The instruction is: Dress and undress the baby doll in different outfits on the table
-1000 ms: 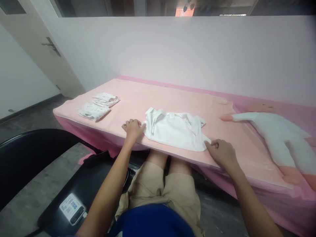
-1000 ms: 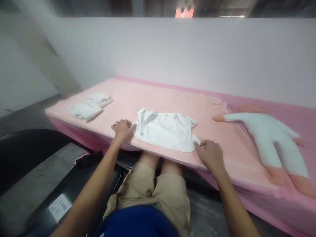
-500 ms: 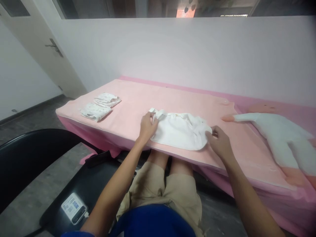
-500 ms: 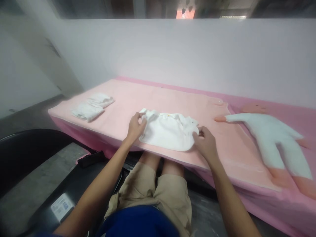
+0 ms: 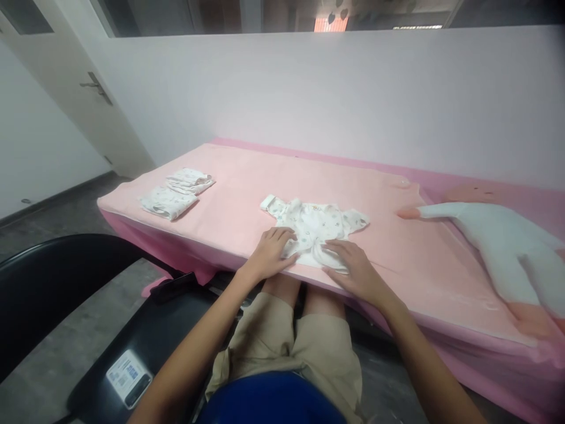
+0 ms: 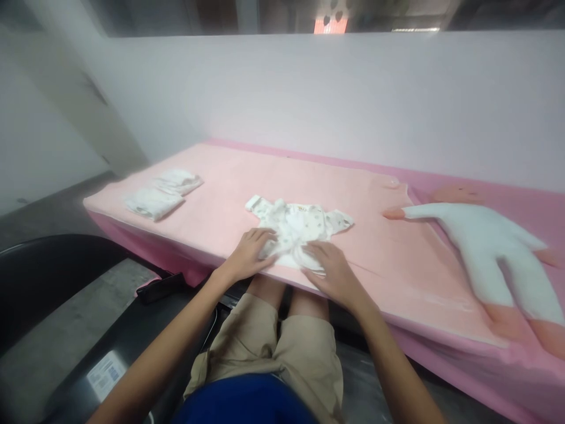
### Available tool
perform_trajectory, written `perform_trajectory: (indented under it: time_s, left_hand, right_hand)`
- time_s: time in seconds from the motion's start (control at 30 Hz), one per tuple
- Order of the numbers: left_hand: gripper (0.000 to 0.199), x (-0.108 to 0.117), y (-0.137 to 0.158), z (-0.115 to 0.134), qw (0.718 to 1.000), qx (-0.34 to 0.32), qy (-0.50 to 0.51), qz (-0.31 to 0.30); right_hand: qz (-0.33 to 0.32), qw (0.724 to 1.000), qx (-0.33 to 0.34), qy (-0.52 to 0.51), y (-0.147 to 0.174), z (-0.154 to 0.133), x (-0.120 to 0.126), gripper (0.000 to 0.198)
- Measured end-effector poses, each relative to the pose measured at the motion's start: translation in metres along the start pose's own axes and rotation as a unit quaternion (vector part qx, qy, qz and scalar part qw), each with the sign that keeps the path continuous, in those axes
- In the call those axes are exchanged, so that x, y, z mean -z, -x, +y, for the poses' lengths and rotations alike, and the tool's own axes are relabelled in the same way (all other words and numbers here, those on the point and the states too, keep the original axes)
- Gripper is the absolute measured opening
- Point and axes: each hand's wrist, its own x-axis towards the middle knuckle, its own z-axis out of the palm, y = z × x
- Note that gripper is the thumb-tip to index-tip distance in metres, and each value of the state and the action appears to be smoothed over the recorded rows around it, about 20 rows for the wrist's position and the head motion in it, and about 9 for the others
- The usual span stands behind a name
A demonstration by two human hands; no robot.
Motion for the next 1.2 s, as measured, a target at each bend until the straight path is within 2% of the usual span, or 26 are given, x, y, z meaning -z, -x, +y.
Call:
perform_trajectory:
  time_s: [0.13,0.23,0.33,0.43,0.53,0.6,0.63,0.7,0.77,0.83,0.93,1.0,1.07,1.13,1.2]
  left_hand:
    - [0.022,0.006,0.007,0.004,0.999,-0.012,-0.012,-0.035]
    - [0.025,0.012,0.01,0.003,0.999,-0.022,-0.006,-0.046]
    - [0.031,0.015,0.007,-0.002,0.999,-0.019,0.012,-0.028]
    - [0.03,0.013,-0.015,-0.015,0.999,-0.012,0.01,0.03]
    - [0.024,0.009,-0.059,-0.036,0.997,-0.052,-0.014,0.052]
    - [0.025,0.007,-0.097,-0.054,0.996,-0.076,-0.045,0.019]
    - [0.028,0.006,-0.117,-0.062,0.994,-0.083,-0.067,-0.014]
    - [0.035,0.007,-0.154,-0.078,0.982,-0.107,-0.116,-0.105]
    - [0.03,0.01,-0.185,-0.089,0.961,-0.139,-0.161,-0.178]
    - [0.02,0.015,-0.207,-0.095,0.938,-0.166,-0.192,-0.235]
    - [0.019,0.025,-0.227,-0.093,0.922,-0.145,-0.182,-0.31]
    - [0.028,0.03,-0.235,-0.089,0.924,-0.123,-0.122,-0.34]
    - [0.034,0.032,-0.239,-0.086,0.925,-0.139,-0.043,-0.352]
    - [0.035,0.03,-0.24,-0.084,0.919,-0.169,0.007,-0.355]
    - [0.037,0.026,-0.238,-0.084,0.921,-0.172,0.012,-0.349]
  right_hand:
    - [-0.042,0.999,0.005,0.009,0.011,-0.004,-0.002,0.044]
    - [-0.042,0.999,-0.003,0.001,0.015,-0.008,-0.001,0.041]
    - [-0.022,0.999,-0.015,-0.028,0.012,-0.005,0.004,0.034]
    - [0.043,0.997,-0.051,-0.032,-0.004,0.01,0.011,0.03]
    - [0.098,0.991,-0.091,-0.005,-0.034,0.036,0.02,0.034]
    - [0.085,0.991,-0.098,0.026,-0.06,0.056,0.027,0.04]
    - [0.057,0.993,-0.094,0.043,-0.074,0.066,0.031,0.044]
    - [-0.03,0.993,-0.082,0.079,-0.102,0.085,0.037,0.048]
    - [-0.129,0.984,-0.063,0.11,-0.126,0.101,0.041,0.044]
    - [-0.19,0.973,-0.037,0.122,-0.145,0.113,0.044,0.034]
    - [-0.197,0.977,0.009,0.076,-0.164,0.119,0.047,0.03]
    - [-0.193,0.98,0.038,0.016,-0.171,0.116,0.049,0.031]
    - [-0.19,0.979,0.048,-0.052,-0.175,0.109,0.05,0.032]
    - [-0.188,0.975,0.027,-0.116,-0.175,0.103,0.05,0.032]
    - [-0.198,0.968,-0.024,-0.152,-0.172,0.1,0.047,0.034]
